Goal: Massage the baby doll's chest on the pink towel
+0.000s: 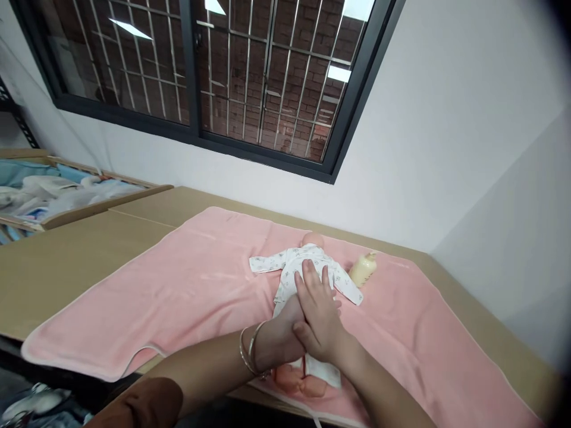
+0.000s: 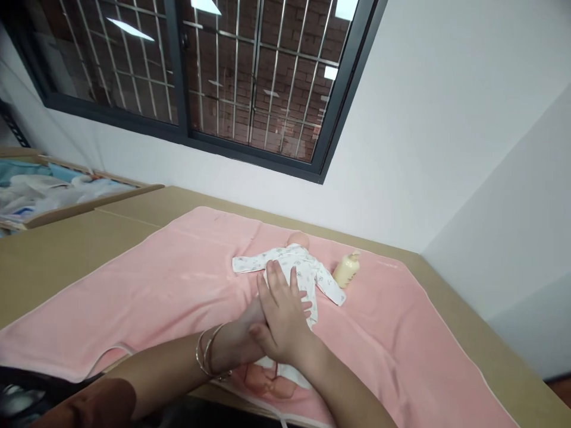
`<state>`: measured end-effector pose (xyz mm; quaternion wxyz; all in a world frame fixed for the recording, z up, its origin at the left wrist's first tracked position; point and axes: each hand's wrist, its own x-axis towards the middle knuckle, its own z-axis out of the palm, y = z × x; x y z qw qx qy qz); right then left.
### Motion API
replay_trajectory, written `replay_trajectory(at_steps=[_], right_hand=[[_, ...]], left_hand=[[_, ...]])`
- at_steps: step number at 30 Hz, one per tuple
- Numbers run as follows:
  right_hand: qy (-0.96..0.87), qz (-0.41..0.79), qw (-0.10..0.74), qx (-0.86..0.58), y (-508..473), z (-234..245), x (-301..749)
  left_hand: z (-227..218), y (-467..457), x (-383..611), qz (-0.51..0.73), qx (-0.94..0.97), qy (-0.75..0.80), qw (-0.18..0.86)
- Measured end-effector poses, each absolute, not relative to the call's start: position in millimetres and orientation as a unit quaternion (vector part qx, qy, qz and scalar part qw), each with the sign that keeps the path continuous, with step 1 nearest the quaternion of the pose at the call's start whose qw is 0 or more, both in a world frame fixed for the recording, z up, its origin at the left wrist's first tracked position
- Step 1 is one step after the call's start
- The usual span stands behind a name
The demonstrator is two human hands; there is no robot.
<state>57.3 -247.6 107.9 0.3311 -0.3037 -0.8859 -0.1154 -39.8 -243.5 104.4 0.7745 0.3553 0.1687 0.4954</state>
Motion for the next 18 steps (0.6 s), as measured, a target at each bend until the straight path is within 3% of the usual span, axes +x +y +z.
replay_trajectory(at_steps=[6, 18], right_hand=[[-0.885, -0.111, 0.336, -0.302, -230.1, 95.4, 61.8], [-0.88, -0.032, 0.327, -0.343, -193.4, 73.8, 79.5]], left_hand=[[143.9, -207.4, -48.1, 0.401, 0.209, 0.194, 0.871], [119.0, -151.4, -26.2, 0.398, 0.222, 0.237, 0.858]])
